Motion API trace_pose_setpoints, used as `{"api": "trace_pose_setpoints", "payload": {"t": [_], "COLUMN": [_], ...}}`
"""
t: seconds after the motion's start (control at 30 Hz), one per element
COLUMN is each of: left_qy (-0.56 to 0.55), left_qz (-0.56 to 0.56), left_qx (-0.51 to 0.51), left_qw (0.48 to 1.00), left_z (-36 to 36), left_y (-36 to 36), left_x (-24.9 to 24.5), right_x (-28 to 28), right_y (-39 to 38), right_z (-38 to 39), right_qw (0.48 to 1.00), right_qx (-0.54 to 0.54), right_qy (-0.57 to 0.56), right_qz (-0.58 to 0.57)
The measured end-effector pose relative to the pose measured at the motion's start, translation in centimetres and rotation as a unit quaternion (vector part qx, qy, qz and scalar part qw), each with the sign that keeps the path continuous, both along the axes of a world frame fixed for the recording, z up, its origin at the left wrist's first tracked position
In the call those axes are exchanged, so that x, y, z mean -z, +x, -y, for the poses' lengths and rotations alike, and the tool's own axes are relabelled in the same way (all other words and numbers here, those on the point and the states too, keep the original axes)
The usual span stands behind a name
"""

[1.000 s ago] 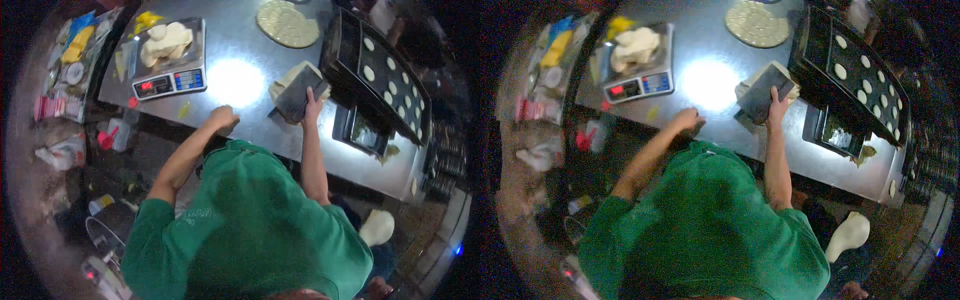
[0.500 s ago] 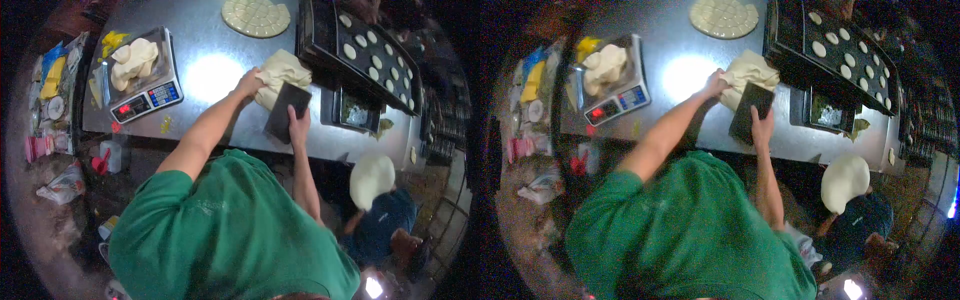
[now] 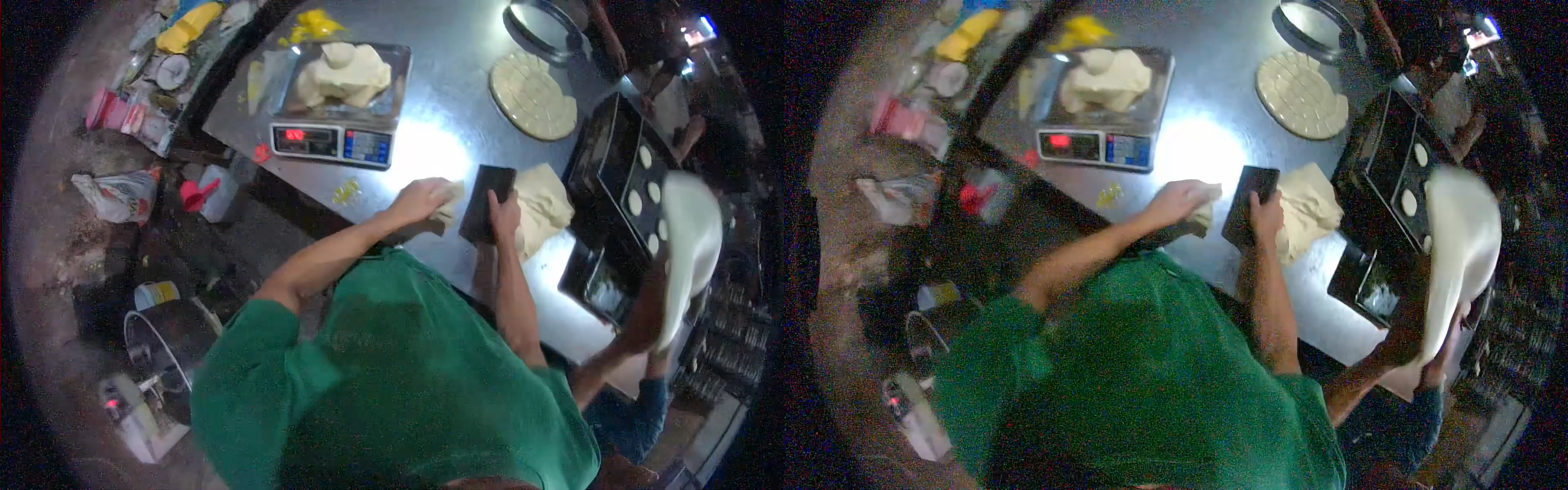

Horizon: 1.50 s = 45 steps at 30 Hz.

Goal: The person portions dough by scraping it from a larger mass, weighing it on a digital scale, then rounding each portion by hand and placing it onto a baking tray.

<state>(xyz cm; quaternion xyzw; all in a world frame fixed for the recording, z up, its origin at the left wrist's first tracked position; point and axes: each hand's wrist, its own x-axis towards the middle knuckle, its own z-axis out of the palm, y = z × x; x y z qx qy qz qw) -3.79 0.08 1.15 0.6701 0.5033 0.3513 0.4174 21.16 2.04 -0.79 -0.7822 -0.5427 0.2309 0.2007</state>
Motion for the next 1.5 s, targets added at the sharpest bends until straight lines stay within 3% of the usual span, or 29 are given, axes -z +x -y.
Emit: {"api": "trace_pose_setpoints", "payload": {"t": [0.03,0.07,0.13,0.17,0.2,0.23,0.27,0.43,0.53,0.63,0.67,0.73,0.8,0.87,0.93,1.03,1.17,1.27,1.5], "left_qy": [-0.044,-0.169,0.132,0.122,0.168,0.243,0.364,0.225,0.192,0.241,0.259,0.294,0.251,0.189,0.015,-0.066,-0.171,-0.11,-0.175], "left_qz": [0.048,0.085,0.013,-0.065,-0.021,-0.109,-0.128,-0.384,-0.342,-0.286,-0.279,-0.266,-0.19,-0.211,-0.142,-0.336,-0.366,-0.394,-0.41], "left_qx": [-0.031,-0.1,-0.212,-0.282,-0.304,-0.337,-0.339,-0.259,-0.23,-0.249,-0.25,-0.246,-0.149,-0.066,0.1,0.195,0.183,0.163,0.146], "left_qw": [0.997,0.977,0.968,0.949,0.938,0.903,0.858,0.857,0.891,0.893,0.89,0.885,0.937,0.957,0.985,0.919,0.896,0.898,0.883], "left_z": [-1.0,-2.8,-6.4,-8.9,-10.2,-12.9,-15.2,-14.8,-14.6,-12.5,-11.3,-7.5,-3.6,0.1,2.9,7.1,8.4,9.1,9.5], "left_y": [-2.5,-4.4,-8.7,-10.8,-12.0,-14.2,-16.2,-18.0,-18.2,-16.8,-16.3,-14.5,-12.4,-9.6,-7.3,-4.1,-1.8,-1.6,0.2], "left_x": [-3.7,-7.1,-8.9,-9.5,-12.5,-11.3,-10.2,-5.7,-5.5,-5.7,-5.4,-4.3,-2.5,1.9,4.5,6.3,3.6,5.1,4.5], "right_x": [0.5,1.7,2.1,2.0,1.6,1.3,0.9,1.5,1.4,-2.6,-1.9,0.4,-0.4,0.2,1.1,2.3,2.4,2.3,2.6], "right_y": [0.1,0.5,0.6,0.7,0.7,0.7,0.6,0.8,1.7,1.9,3.6,7.0,8.2,9.6,10.2,10.7,10.6,10.6,10.6], "right_z": [0.1,-0.1,0.4,0.6,0.4,0.1,0.1,0.3,0.0,1.1,0.9,-0.3,-0.5,-0.5,0.4,0.5,0.5,0.7,0.7], "right_qw": [1.0,0.998,0.999,0.999,0.999,0.998,0.998,0.992,0.986,0.945,0.957,0.913,0.882,0.873,0.912,0.917,0.911,0.913,0.909], "right_qx": [0.013,0.029,0.016,0.02,0.024,0.026,0.026,0.018,0.012,0.036,0.08,0.091,0.122,0.107,0.086,0.078,0.063,0.067,0.069], "right_qy": [-0.005,0.008,0.048,0.037,0.028,0.02,0.027,0.083,0.068,0.046,0.014,0.057,0.079,0.109,0.122,0.149,0.167,0.157,0.197], "right_qz": [-0.012,-0.053,0.015,-0.005,-0.025,-0.044,-0.055,-0.094,-0.152,-0.322,-0.278,-0.393,-0.449,-0.463,-0.383,-0.363,-0.372,-0.37,-0.362]}}
